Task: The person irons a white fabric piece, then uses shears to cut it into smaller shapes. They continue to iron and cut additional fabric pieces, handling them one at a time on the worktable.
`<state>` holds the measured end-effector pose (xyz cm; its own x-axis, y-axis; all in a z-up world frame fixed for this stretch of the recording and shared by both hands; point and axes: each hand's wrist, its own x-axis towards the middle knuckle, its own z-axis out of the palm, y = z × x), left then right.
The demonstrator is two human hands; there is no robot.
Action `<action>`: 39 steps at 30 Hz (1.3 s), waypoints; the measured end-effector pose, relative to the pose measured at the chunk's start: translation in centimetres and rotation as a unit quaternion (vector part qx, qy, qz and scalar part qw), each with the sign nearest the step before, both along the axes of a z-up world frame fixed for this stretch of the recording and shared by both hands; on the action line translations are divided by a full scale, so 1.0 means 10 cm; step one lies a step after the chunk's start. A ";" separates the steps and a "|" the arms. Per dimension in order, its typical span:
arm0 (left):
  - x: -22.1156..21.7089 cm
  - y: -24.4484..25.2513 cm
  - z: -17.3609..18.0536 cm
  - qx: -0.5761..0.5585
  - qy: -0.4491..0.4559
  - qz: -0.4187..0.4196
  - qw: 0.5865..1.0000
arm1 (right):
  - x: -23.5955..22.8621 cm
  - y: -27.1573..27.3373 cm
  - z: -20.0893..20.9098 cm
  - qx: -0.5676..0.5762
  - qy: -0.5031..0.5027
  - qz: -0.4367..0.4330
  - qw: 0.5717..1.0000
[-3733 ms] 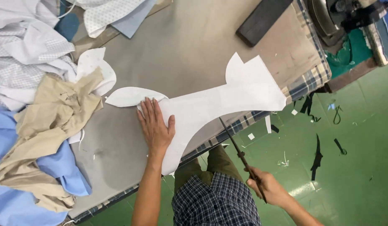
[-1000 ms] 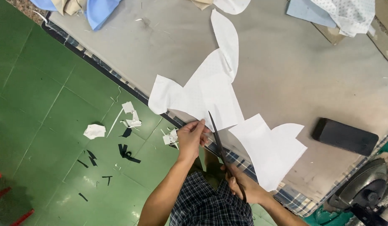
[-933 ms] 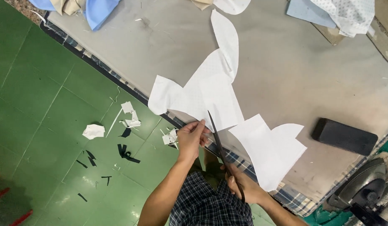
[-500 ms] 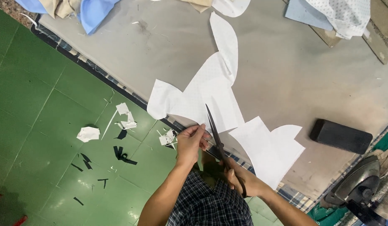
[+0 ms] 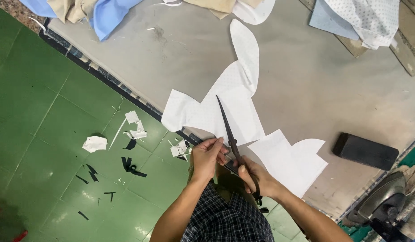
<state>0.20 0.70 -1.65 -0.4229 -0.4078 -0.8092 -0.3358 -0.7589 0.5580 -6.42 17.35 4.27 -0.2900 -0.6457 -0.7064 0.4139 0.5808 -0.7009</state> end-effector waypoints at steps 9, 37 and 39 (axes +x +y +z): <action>-0.02 -0.03 0.00 0.002 0.017 0.009 1.000 | -0.38 -0.32 0.10 -0.020 0.002 -0.014 1.000; -0.36 -0.61 0.07 -0.767 0.004 -0.447 0.460 | 0.25 1.39 0.14 0.109 -0.130 0.082 0.982; -0.36 -0.60 0.06 -0.776 0.003 -0.438 0.453 | 0.25 1.16 0.11 0.011 -0.034 0.067 0.997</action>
